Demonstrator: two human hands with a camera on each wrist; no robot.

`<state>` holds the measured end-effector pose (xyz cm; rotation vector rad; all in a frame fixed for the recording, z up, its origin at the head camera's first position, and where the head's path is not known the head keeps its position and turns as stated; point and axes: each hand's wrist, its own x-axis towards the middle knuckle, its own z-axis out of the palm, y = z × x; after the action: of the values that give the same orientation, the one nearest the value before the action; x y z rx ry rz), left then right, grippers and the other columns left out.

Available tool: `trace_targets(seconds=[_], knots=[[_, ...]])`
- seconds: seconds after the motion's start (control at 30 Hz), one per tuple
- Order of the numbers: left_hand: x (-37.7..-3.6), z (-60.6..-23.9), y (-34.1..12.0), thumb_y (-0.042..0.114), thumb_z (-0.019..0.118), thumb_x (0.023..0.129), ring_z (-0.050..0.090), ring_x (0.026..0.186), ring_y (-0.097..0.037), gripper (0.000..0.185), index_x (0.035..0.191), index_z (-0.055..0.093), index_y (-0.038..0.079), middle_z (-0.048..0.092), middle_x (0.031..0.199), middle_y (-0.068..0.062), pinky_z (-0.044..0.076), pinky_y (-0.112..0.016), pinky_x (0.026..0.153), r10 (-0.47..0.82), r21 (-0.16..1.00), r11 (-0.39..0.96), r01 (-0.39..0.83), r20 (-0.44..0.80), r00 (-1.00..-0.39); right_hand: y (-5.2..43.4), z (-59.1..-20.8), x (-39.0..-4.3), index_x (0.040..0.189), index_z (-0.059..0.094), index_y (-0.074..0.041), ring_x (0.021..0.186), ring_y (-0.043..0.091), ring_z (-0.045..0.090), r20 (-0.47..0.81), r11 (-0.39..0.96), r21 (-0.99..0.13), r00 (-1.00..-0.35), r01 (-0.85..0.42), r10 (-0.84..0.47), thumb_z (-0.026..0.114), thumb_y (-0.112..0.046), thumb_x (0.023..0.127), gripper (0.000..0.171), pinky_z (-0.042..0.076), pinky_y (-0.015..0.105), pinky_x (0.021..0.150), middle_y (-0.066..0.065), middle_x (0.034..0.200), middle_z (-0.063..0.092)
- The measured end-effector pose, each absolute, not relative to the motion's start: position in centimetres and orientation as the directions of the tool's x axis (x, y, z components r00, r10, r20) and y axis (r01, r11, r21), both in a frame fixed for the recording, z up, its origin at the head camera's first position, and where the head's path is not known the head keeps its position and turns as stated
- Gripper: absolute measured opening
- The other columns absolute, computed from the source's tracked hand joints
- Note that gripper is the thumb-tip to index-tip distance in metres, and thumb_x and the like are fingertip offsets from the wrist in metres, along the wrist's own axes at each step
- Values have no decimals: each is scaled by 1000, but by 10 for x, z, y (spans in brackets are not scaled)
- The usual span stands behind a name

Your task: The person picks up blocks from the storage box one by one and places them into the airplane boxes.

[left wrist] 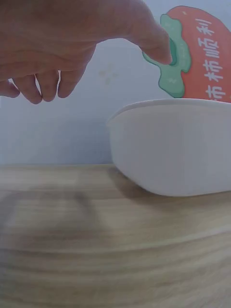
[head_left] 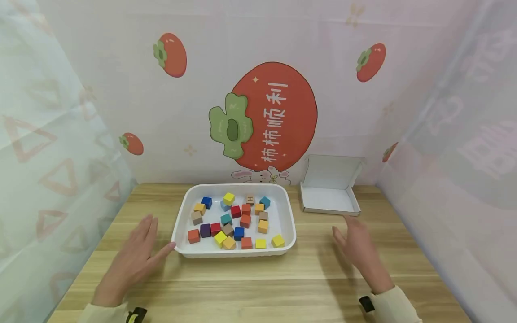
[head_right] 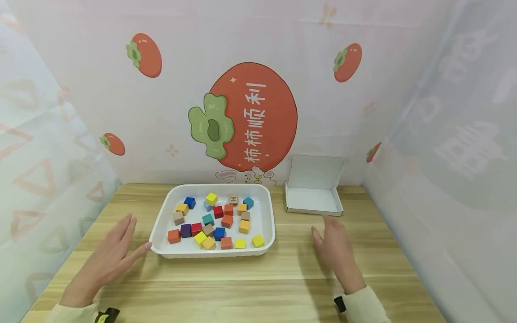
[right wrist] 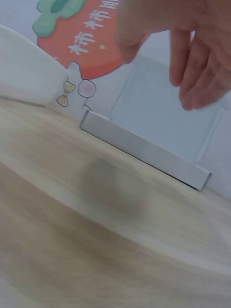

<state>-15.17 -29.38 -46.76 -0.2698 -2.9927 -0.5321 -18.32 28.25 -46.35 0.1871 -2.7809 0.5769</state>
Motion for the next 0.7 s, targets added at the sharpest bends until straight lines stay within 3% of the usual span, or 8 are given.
trace_targets(seconds=[0.17, 0.43, 0.57, 0.6, 0.67, 0.7], knots=[[-160, -461, -282, 66, 51, 103, 16, 160, -52, 106, 164, 12, -11, 11, 174, -32, 27, -71, 124, 189, 329, 921, 209, 93, -978, 300, -456, -196, 128, 60, 21, 107, 55, 68, 293, 886, -445, -956, -133, 4, 66, -18, 102, 47, 57, 66, 90, 42, 118, 67], [-175, -465, -252, 69, 58, 97, 19, 159, -52, 112, 165, 15, -8, 15, 173, -32, 27, -71, 125, 211, 308, 922, 232, 103, -972, 336, -444, -235, 117, 64, 20, 102, 54, 68, 256, 890, -438, -967, -124, -9, 66, -21, 103, 43, 58, 64, 88, 40, 111, 69], [-179, -472, -243, 75, 59, 92, 16, 160, -52, 119, 165, 15, -8, 13, 174, -30, 24, -70, 126, 206, 282, 934, 221, 82, -975, 352, -443, -250, 113, 63, 20, 106, 56, 66, 230, 896, -433, -973, -95, 8, 64, -21, 103, 42, 55, 66, 92, 43, 117, 67], [-179, -474, -241, 76, 59, 91, 16, 160, -52, 120, 165, 15, -8, 13, 174, -30, 24, -70, 126, 204, 276, 936, 219, 81, -976, 356, -443, -254, 107, 61, 20, 97, 53, 64, 212, 896, -436, -977, -87, 8, 62, -22, 103, 42, 54, 63, 89, 43, 109, 66], [-180, -477, -240, 78, 58, 90, 16, 160, -51, 121, 165, 17, -7, 13, 175, -29, 25, -69, 126, 202, 260, 941, 216, 79, -976, 363, -445, -262, 117, 61, 22, 110, 60, 63, 196, 898, -433, -981, -80, 7, 60, -22, 104, 46, 52, 69, 97, 46, 118, 64], [-180, -479, -239, 78, 58, 90, 16, 160, -52, 120, 165, 18, -7, 14, 175, -29, 25, -69, 126, 202, 255, 942, 217, 82, -976, 366, -446, -264, 118, 60, 23, 112, 60, 62, 182, 898, -435, -983, -73, 8, 59, -22, 104, 47, 51, 69, 99, 44, 114, 67]])
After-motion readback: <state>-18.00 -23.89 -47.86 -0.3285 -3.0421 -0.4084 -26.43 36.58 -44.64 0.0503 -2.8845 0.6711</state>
